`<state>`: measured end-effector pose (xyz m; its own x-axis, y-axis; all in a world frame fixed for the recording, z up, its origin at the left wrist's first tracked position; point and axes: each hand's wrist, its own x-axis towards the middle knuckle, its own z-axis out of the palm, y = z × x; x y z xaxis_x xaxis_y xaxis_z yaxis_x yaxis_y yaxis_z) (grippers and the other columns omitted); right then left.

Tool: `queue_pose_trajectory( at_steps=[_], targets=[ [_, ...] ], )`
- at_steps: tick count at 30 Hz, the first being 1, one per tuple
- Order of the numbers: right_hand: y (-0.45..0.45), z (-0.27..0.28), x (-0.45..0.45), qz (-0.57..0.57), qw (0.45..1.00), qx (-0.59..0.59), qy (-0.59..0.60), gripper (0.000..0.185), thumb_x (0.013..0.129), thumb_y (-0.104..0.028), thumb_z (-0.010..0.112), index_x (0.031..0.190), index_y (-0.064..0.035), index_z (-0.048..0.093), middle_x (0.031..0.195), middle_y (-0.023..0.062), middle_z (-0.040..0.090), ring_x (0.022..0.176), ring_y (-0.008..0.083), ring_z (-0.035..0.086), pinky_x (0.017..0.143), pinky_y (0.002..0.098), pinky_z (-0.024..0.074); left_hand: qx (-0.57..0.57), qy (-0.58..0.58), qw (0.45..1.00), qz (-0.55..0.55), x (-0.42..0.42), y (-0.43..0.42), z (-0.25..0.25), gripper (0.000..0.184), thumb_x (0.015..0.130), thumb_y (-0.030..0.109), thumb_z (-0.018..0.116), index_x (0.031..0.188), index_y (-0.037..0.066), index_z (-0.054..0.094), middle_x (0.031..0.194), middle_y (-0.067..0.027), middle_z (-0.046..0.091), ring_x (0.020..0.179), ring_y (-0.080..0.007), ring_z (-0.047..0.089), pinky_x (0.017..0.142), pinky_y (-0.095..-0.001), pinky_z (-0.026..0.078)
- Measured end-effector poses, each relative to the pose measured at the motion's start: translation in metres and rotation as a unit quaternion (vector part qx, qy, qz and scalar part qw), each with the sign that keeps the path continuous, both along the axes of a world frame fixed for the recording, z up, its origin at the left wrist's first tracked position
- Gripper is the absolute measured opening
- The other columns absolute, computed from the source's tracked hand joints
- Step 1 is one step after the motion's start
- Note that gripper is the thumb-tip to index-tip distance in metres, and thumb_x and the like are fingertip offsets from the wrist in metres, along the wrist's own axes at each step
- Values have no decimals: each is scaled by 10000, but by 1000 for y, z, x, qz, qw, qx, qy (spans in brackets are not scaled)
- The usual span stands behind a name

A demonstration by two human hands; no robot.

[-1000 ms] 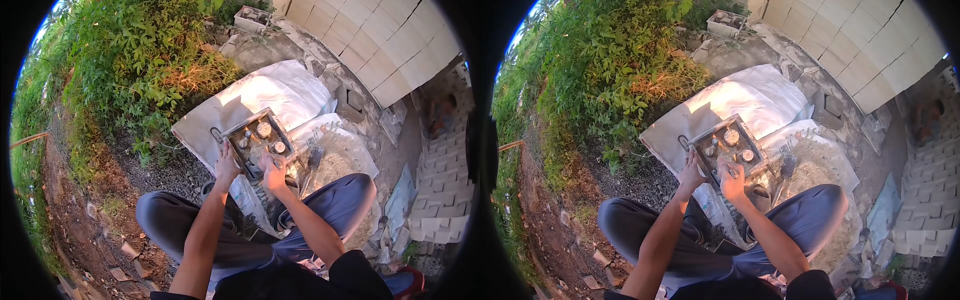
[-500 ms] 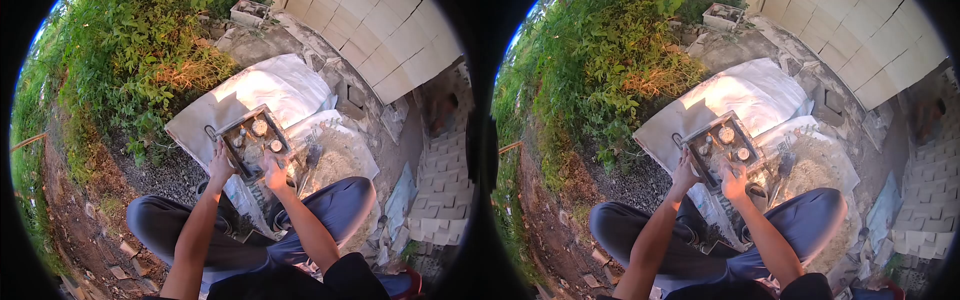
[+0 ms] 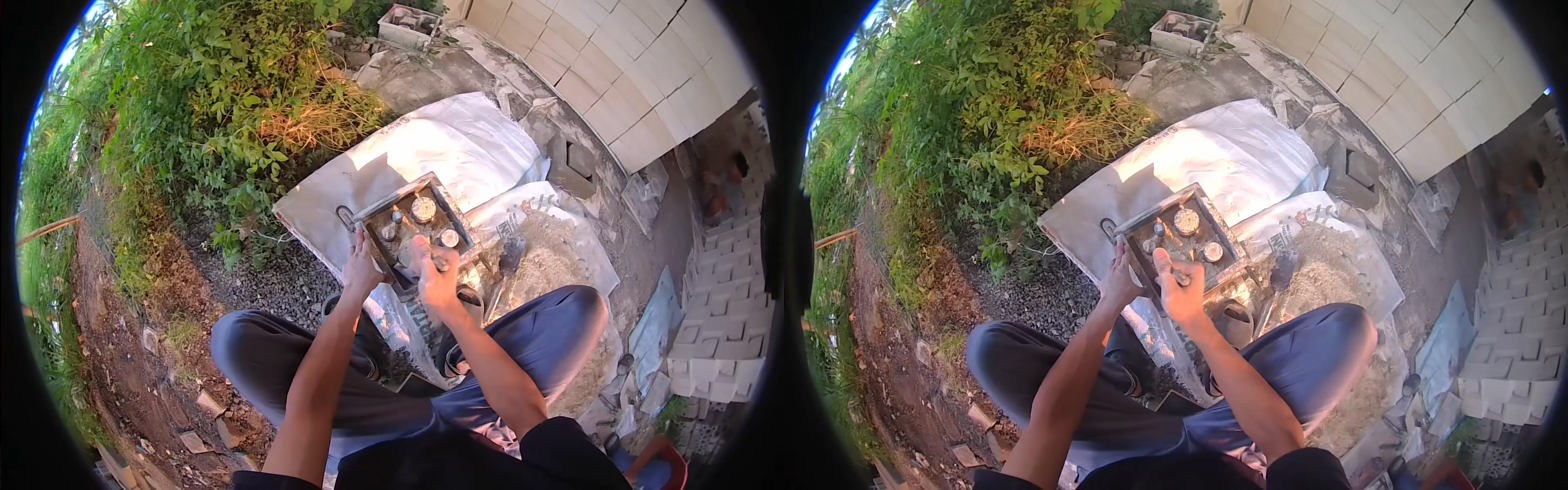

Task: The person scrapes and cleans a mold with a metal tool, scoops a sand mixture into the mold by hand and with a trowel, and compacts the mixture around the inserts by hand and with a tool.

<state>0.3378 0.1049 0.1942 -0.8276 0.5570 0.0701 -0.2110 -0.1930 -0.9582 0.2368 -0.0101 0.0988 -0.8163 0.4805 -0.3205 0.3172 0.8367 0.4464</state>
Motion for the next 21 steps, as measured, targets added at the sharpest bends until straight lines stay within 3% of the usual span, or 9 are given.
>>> queue_pose_trajectory(
  at_steps=[2,4,6,8,10,12,15,19,21],
  targets=[
    [15,27,7,64,997,35,-24,461,917,-303,599,559,-38,479,551,-77,396,512,24,308,441,235,223,-10,1,1000,2,1,-3,2,1252,438,338,882,1446,49,199,1536,-94,121,1328,-341,321,1028,-394,392],
    [17,34,5,53,997,57,-23,422,900,-318,621,605,-36,513,569,-69,422,512,25,327,445,225,241,8,-7,1000,4,1,-3,-1,1255,434,337,885,1448,59,201,1536,-90,124,1319,-332,337,1009,-398,410],
    [17,36,-1,56,995,72,-49,421,944,-241,546,578,-70,424,517,-43,336,444,83,290,442,265,259,13,-7,1000,0,2,-1,-2,1265,431,328,888,1449,50,190,1533,-93,133,1313,-325,347,995,-402,422],
    [16,9,-4,-9,998,68,9,388,941,-261,550,626,-70,428,535,-46,346,446,72,283,431,257,238,-6,-4,1000,3,0,1,0,1272,426,315,892,1447,40,186,1531,-97,140,1306,-321,357,990,-402,426],
    [13,14,2,-92,994,-11,57,415,925,-277,584,598,-57,450,564,-61,384,492,36,306,444,229,233,-3,1,1000,7,2,0,-1,1277,421,307,895,1444,30,183,1530,-100,140,1304,-319,362,996,-398,420],
    [18,22,3,-93,994,-23,46,471,925,-325,569,570,-68,396,553,-54,372,474,39,294,438,235,212,3,9,1000,3,0,0,-5,1280,420,301,894,1445,28,177,1532,-100,135,1306,-311,361,1004,-392,413],
    [30,45,10,-5,993,50,105,559,895,-484,534,564,-56,392,532,-26,371,460,59,315,432,260,201,22,3,1000,5,2,-1,-3,1279,426,293,892,1444,18,167,1532,-99,130,1316,-303,347,1010,-388,409],
    [35,1,1,-25,987,146,64,611,932,-537,407,535,-79,329,501,-26,303,423,70,256,402,254,169,9,-11,1000,5,1,3,3,1275,429,283,894,1438,2,168,1530,-116,131,1312,-309,353,1010,-381,409],
    [41,4,1,-28,991,117,57,629,923,-562,402,528,-79,327,494,-23,302,419,72,256,400,255,165,7,-1,1000,0,0,6,1,1275,429,286,894,1438,1,168,1529,-121,129,1310,-310,357,1011,-381,408]
  ],
)
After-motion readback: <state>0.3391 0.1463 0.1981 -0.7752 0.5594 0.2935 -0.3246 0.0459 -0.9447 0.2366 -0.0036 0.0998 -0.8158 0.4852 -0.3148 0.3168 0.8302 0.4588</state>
